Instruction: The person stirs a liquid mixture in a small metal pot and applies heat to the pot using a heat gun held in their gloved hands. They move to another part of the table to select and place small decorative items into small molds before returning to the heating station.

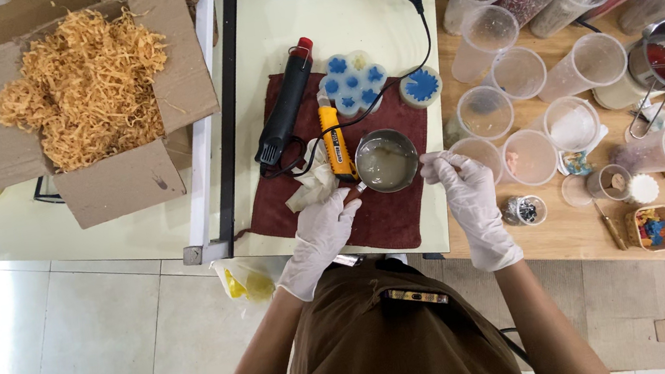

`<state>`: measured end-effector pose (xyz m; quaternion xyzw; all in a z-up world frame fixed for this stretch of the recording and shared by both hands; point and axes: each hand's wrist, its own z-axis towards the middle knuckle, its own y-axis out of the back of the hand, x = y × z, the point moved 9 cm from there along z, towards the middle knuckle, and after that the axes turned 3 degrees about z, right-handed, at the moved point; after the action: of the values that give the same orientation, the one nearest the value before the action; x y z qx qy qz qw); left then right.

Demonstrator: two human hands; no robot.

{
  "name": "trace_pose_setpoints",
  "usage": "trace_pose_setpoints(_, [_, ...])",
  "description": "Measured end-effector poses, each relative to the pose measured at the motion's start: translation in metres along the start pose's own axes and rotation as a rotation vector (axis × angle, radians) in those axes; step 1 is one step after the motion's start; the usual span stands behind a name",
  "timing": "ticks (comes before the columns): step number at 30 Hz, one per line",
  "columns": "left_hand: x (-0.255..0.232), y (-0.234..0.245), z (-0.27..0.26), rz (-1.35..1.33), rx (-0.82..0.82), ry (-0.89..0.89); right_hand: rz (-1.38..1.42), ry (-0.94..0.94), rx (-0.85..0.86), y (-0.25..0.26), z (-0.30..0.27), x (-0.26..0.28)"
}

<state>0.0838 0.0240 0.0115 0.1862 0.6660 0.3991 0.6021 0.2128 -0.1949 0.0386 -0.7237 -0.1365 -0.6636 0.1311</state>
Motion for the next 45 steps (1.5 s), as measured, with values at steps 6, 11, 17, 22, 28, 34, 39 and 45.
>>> trace_pose_setpoints(6, [-0.011,0.019,0.004,-0.104,0.125,0.106,-0.089,-0.05,0.236,-0.022,-0.003,0.051])
trace_pose_setpoints(11, [-0.015,0.019,-0.002,-0.217,0.335,0.305,-0.793,-0.044,0.184,-0.021,0.013,0.11])
trace_pose_setpoints(17, [-0.037,0.042,0.001,-0.101,0.213,0.182,-0.774,-0.042,0.259,-0.013,0.014,0.14])
trace_pose_setpoints(22, [-0.054,0.061,0.007,-0.015,0.109,0.076,-0.369,0.086,0.383,-0.024,0.017,0.138])
trace_pose_setpoints(28, [-0.077,0.09,0.008,-0.007,-0.013,-0.052,-0.444,0.215,0.215,-0.007,0.019,0.156])
trace_pose_setpoints(34, [-0.096,0.102,0.011,0.057,-0.04,-0.13,-0.176,-0.023,0.311,-0.007,0.007,0.149])
trace_pose_setpoints(39, [-0.105,0.104,0.008,0.115,-0.025,-0.151,-0.628,0.121,0.255,-0.013,-0.006,0.154])
trace_pose_setpoints(45, [-0.114,0.123,0.003,0.082,-0.142,-0.252,-0.281,0.194,0.105,0.02,-0.018,0.135])
